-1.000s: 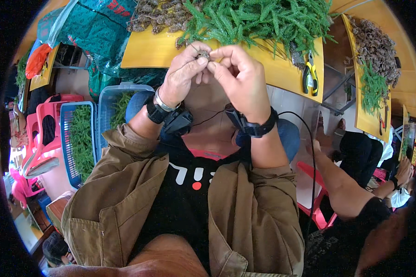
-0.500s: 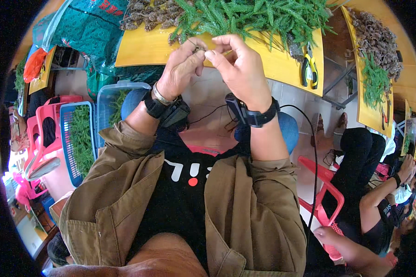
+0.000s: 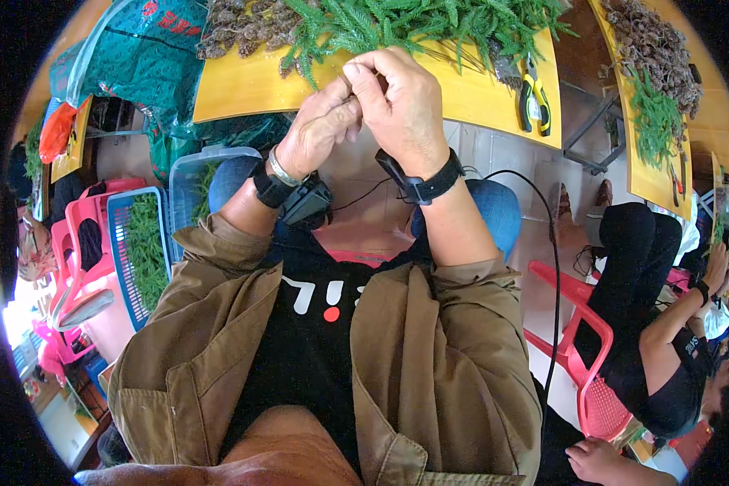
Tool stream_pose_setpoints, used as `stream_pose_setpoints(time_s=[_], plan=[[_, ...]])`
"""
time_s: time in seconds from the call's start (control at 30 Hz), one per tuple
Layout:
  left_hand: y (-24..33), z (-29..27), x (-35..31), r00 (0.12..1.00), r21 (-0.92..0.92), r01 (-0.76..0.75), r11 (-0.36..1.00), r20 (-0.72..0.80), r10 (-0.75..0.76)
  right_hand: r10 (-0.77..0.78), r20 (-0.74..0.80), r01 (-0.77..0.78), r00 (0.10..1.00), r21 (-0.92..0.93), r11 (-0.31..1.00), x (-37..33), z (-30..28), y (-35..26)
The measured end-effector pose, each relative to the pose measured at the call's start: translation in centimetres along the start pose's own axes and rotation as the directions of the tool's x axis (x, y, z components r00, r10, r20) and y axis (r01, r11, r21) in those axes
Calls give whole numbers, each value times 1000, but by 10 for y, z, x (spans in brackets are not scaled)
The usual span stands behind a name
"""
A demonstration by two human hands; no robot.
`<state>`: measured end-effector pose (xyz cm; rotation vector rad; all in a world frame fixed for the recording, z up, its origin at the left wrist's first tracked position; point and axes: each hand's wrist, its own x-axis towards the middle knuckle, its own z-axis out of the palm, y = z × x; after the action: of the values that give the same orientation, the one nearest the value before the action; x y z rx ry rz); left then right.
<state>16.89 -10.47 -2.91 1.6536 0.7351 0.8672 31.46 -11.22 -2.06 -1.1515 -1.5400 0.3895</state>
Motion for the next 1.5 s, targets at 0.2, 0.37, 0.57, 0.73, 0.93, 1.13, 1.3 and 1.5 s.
stream_pose_setpoints(time_s=[0.2,0.37,0.57,0.73,0.93,1.13,1.3,1.5], plan=[[0,-4,2,987,70,19,997,155,-30,63,79,-67,995,48,997,-1,-4,3],[2,3,5,997,-46,24,999,80,-20,424,254,-493,869,507,707,-1,-10,4],[-8,4,3,999,-209,11,978,42,-2,415,213,-454,885,592,665,0,-10,4],[-9,6,5,999,-339,-20,941,-38,7,376,140,-375,916,631,679,1,-5,-3],[-4,-7,3,995,-402,-44,915,-95,7,391,211,-436,896,580,688,8,-1,-17],[-2,-11,6,985,-497,-48,866,-170,-43,314,282,-402,907,350,846,2,-15,-26],[-2,-13,6,976,-503,7,864,-185,-116,217,270,-279,938,219,935,-3,-3,-24],[-2,-22,5,955,-510,31,860,-238,-176,60,260,-43,964,-70,997,-1,2,-27]])
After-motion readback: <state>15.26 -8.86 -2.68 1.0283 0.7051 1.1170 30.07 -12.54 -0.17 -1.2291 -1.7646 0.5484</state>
